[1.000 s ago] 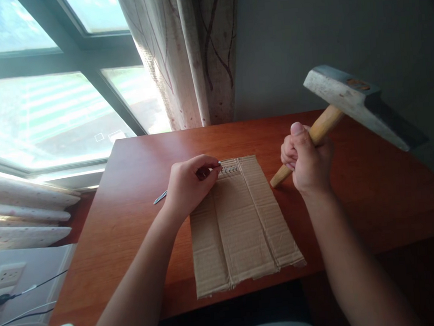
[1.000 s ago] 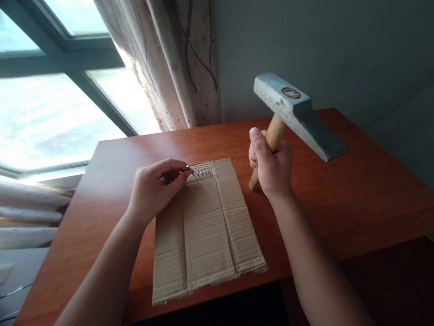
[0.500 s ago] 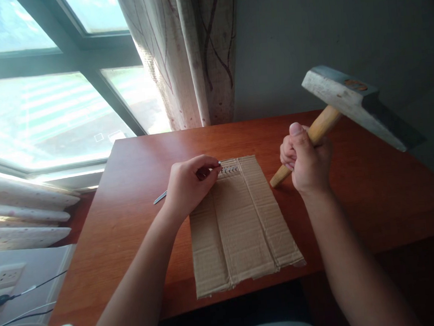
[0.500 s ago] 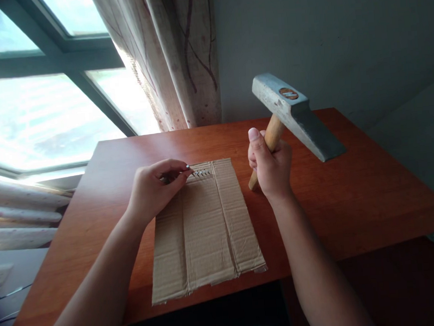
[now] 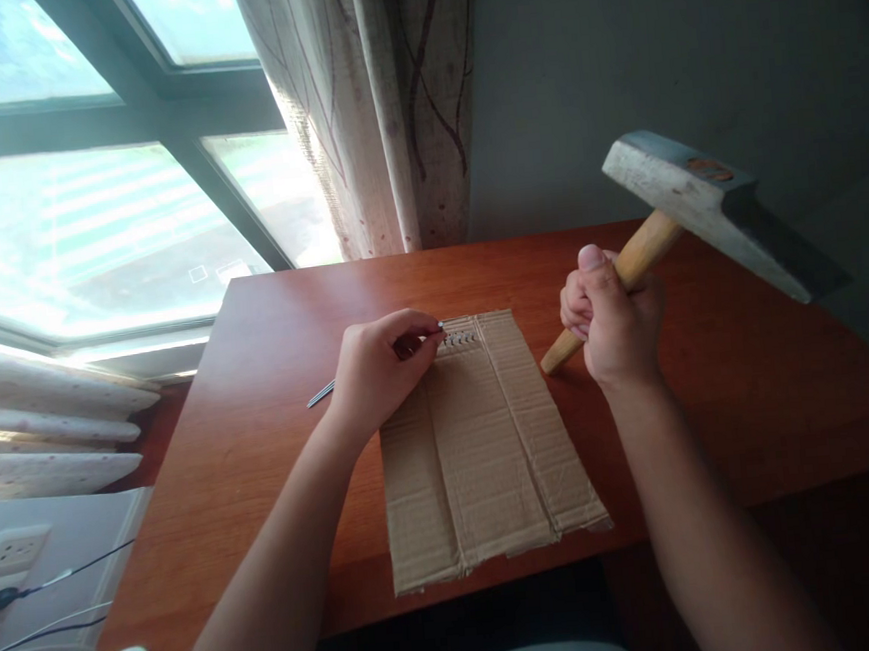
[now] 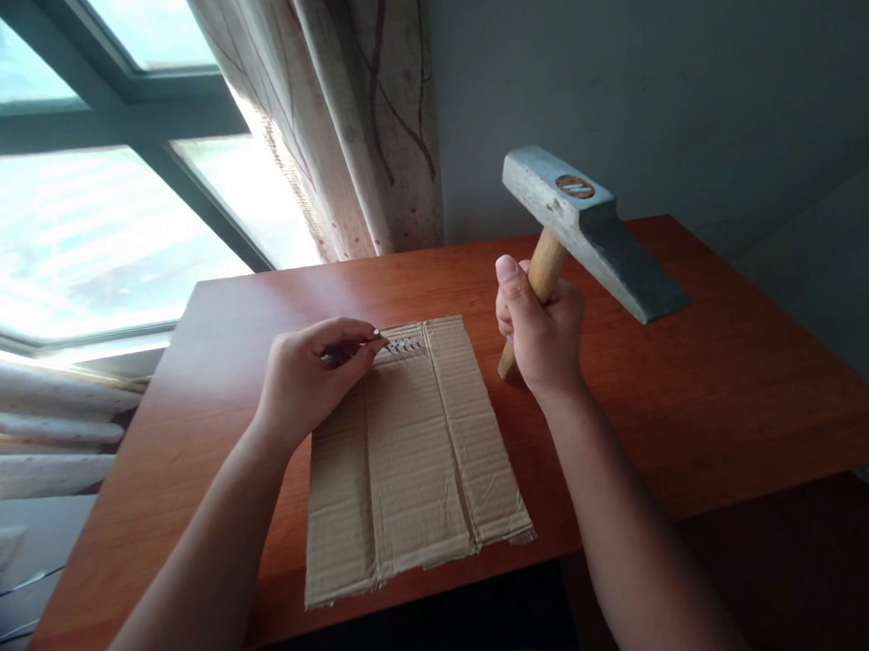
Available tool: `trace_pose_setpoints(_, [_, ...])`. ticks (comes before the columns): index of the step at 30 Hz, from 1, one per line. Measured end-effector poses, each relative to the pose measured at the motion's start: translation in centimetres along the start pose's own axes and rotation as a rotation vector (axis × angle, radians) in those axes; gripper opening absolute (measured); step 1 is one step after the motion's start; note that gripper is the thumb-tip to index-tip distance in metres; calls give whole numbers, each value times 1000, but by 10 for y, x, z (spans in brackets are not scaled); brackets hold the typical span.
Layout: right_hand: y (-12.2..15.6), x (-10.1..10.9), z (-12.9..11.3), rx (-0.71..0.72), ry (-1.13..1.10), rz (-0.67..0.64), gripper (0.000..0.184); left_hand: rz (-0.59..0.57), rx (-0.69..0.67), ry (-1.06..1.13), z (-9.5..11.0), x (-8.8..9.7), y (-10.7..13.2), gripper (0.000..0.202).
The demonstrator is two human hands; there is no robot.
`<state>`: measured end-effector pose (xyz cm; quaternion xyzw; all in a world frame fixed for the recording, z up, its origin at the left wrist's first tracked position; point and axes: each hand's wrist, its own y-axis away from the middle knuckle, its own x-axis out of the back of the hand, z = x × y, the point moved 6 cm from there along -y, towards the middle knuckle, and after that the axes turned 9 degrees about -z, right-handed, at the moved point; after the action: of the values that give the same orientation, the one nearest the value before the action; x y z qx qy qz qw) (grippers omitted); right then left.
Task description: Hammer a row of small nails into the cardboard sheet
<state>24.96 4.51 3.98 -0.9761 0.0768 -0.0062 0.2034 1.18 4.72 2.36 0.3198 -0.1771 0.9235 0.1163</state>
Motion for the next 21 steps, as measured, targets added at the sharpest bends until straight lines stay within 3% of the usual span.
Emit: trace_pose_setpoints(21, [0, 0, 0, -1, -21, -2, 59, -15, -51, -108, 5, 0, -1, 11])
